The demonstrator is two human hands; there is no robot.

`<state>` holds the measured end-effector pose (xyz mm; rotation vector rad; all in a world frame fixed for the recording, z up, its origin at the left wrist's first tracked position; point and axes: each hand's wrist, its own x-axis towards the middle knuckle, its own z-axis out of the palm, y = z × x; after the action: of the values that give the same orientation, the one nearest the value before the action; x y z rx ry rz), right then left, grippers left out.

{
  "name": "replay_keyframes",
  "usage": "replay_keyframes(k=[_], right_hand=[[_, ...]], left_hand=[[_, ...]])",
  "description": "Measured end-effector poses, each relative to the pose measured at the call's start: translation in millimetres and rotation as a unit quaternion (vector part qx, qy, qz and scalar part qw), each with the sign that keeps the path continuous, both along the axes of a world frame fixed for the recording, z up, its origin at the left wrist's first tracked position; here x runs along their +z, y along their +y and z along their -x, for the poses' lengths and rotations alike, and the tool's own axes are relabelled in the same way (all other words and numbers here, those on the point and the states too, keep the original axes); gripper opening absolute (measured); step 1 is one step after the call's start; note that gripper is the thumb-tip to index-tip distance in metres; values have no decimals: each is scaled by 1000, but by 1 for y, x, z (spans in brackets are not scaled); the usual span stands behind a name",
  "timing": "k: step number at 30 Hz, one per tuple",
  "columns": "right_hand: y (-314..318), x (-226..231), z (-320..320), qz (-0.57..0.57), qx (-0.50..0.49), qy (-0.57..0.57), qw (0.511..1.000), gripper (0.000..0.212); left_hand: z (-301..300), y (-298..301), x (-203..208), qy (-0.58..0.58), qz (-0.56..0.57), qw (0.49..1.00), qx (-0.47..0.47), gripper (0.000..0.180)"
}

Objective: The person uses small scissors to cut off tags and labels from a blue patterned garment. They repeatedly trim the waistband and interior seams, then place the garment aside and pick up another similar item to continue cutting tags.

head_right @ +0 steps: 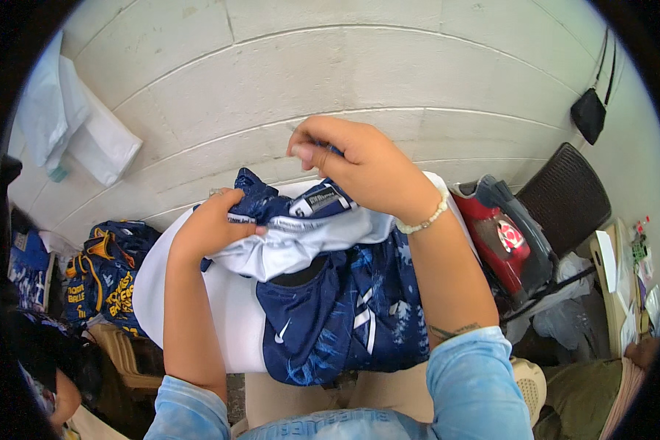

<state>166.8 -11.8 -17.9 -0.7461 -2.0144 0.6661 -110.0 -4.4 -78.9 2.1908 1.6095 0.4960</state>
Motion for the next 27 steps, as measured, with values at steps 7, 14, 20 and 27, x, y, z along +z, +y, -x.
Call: replay_keyframes(k=[7, 14, 20, 27], right_hand=[[-17, 4, 8, -85, -74, -62, 992, 17], [-41, 4, 32, -82, -126, -40, 988, 78], [-63, -21, 88, -164, -96, 48, 981, 100], [-99, -17, 71, -187, -223, 71, 954, 66]], left_hand=[[3, 10, 6, -205, -43, 977, 47, 43], [6, 11, 9, -641, -23, 766, -37, 29], [-8, 17, -21, -757, 89, 634, -132, 40], [-2, 10, -8, -665, 217, 503, -507, 58]])
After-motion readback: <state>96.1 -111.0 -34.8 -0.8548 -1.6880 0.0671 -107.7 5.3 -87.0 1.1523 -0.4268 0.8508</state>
